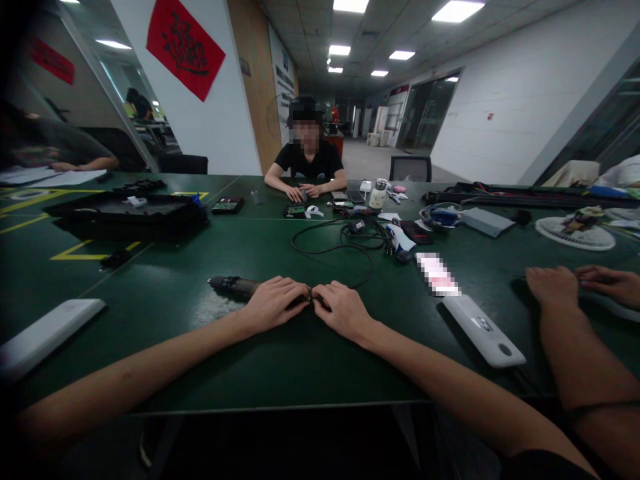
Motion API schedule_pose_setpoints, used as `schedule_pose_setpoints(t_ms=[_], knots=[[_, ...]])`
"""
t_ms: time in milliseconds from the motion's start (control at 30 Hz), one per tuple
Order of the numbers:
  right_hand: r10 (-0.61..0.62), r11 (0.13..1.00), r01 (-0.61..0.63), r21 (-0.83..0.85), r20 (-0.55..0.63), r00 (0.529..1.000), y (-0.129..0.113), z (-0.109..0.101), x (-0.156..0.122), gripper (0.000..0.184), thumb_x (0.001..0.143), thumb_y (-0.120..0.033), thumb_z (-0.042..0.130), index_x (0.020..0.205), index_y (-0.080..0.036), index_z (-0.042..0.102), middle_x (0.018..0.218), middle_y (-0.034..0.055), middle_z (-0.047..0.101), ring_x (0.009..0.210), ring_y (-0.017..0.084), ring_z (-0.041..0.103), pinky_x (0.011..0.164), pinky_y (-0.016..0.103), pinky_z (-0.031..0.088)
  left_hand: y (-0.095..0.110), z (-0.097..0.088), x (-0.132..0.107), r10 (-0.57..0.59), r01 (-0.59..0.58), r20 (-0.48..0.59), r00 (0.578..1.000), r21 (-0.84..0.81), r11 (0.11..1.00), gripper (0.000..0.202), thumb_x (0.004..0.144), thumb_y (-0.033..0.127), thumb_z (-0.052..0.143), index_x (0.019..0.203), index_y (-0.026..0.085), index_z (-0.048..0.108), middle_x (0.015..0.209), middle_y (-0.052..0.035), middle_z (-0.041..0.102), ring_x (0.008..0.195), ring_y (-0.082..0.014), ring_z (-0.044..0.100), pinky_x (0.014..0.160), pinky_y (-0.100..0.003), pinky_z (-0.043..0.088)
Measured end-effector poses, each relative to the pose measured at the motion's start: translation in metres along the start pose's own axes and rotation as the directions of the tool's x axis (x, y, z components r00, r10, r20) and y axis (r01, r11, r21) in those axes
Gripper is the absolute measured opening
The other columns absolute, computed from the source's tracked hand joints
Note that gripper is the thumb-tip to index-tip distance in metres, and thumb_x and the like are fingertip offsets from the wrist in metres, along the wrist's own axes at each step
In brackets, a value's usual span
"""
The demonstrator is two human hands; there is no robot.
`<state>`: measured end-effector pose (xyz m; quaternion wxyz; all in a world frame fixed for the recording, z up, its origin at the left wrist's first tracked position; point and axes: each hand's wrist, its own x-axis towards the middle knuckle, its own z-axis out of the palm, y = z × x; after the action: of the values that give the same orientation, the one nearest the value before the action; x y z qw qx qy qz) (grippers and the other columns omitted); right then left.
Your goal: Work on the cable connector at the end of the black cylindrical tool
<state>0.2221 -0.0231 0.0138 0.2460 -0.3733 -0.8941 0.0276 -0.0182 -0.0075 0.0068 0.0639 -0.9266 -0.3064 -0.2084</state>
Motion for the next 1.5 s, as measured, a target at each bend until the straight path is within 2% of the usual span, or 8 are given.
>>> schedule_pose_setpoints(t_ms=[300, 467, 600, 800, 1000, 1167, 1333, 1500], knots=[[0.005, 1.0, -0.005, -0.004, -0.008, 1.0, -0.0013, 0.0005, -0.0017, 0.01, 0.097, -0.02, 0.062, 0.107, -0.022, 0.061, 0.087, 0.0026, 0.063, 0.084, 0.02, 0.055, 0.077, 0.031, 0.043, 0.0012, 0.0008, -0.0014, -0.015, 0.015, 0.002, 1.0, 0.015, 1.0, 0.023, 0.105, 0.038, 0.05, 0.117, 0.022, 0.06, 0.115, -0.0047, 0.072, 0.103, -0.021, 0.067, 0.088, -0.037, 0.046], [-0.004, 1.0, 0.004, 0.005, -0.016, 1.0, -0.0016, 0.0001, -0.0017, 0.012, 0.097, -0.019, 0.063, 0.108, -0.022, 0.062, 0.09, 0.0034, 0.065, 0.086, 0.021, 0.056, 0.078, 0.031, 0.044, 0.0016, -0.0014, -0.0011, 0.044, -0.044, 0.003, 0.999, 0.005, 0.999, 0.024, 0.105, 0.033, 0.05, 0.125, 0.025, 0.058, 0.125, -0.0032, 0.07, 0.11, -0.0208, 0.065, 0.092, -0.037, 0.045], [0.004, 1.0, -0.004, 0.004, -0.01, 1.0, -0.001, 0.0, -0.001, 0.01, 0.097, -0.02, 0.063, 0.106, -0.022, 0.062, 0.088, 0.0031, 0.065, 0.085, 0.02, 0.056, 0.077, 0.031, 0.044, 0.0003, 0.0, 0.0001, -0.004, 0.004, -0.001, 1.0, 0.002, 1.0, 0.021, 0.106, 0.038, 0.05, 0.115, 0.022, 0.061, 0.115, -0.0048, 0.072, 0.104, -0.0202, 0.067, 0.09, -0.036, 0.046], [0.011, 1.0, -0.011, 0.004, -0.016, 1.0, -0.0013, -0.0005, -0.0006, 0.012, 0.096, -0.019, 0.064, 0.107, -0.022, 0.061, 0.09, 0.0031, 0.066, 0.085, 0.02, 0.057, 0.075, 0.031, 0.044, -0.0003, -0.0002, 0.0001, 0.033, -0.033, -0.002, 0.999, -0.011, 0.999, 0.024, 0.104, 0.034, 0.051, 0.124, 0.024, 0.059, 0.12, -0.004, 0.072, 0.108, -0.0206, 0.066, 0.092, -0.037, 0.046], [0.019, 1.0, -0.019, -0.002, -0.022, 1.0, -0.0019, -0.0009, -0.0016, 0.011, 0.095, -0.02, 0.064, 0.106, -0.022, 0.062, 0.087, 0.0026, 0.064, 0.084, 0.02, 0.057, 0.073, 0.03, 0.044, 0.0013, -0.0007, 0.0009, -0.015, 0.015, -0.009, 1.0, 0.023, 1.0, 0.023, 0.106, 0.04, 0.05, 0.115, 0.022, 0.061, 0.108, -0.0053, 0.073, 0.099, -0.0209, 0.067, 0.087, -0.037, 0.046], [0.023, 1.0, -0.024, -0.002, -0.013, 1.0, -0.002, -0.0013, -0.0017, 0.011, 0.096, -0.02, 0.064, 0.106, -0.022, 0.061, 0.087, 0.0026, 0.064, 0.084, 0.02, 0.057, 0.075, 0.03, 0.044, 0.001, -0.0011, 0.0001, 0.04, -0.04, 0.001, 0.999, 0.001, 0.999, 0.024, 0.104, 0.035, 0.05, 0.124, 0.024, 0.06, 0.118, -0.0055, 0.072, 0.106, -0.0213, 0.066, 0.09, -0.037, 0.046], [0.018, 1.0, -0.018, -0.002, -0.017, 1.0, -0.0022, -0.0009, -0.0011, 0.011, 0.096, -0.02, 0.064, 0.106, -0.022, 0.061, 0.086, 0.0022, 0.064, 0.084, 0.02, 0.056, 0.074, 0.03, 0.043, -0.0003, 0.001, 0.001, -0.018, 0.018, -0.002, 1.0, -0.006, 1.0, 0.022, 0.105, 0.039, 0.05, 0.114, 0.022, 0.061, 0.109, -0.0053, 0.073, 0.1, -0.0205, 0.067, 0.088, -0.036, 0.046], [0.01, 1.0, -0.01, 0.006, -0.026, 1.0, -0.002, -0.001, -0.0006, 0.012, 0.095, -0.019, 0.065, 0.106, -0.022, 0.061, 0.088, 0.0029, 0.065, 0.084, 0.02, 0.057, 0.074, 0.031, 0.044, 0.0, 0.0008, 0.0002, 0.016, -0.016, -0.001, 1.0, -0.031, 0.999, 0.024, 0.104, 0.036, 0.051, 0.123, 0.024, 0.059, 0.118, -0.0049, 0.072, 0.106, -0.0211, 0.067, 0.091, -0.037, 0.046]])
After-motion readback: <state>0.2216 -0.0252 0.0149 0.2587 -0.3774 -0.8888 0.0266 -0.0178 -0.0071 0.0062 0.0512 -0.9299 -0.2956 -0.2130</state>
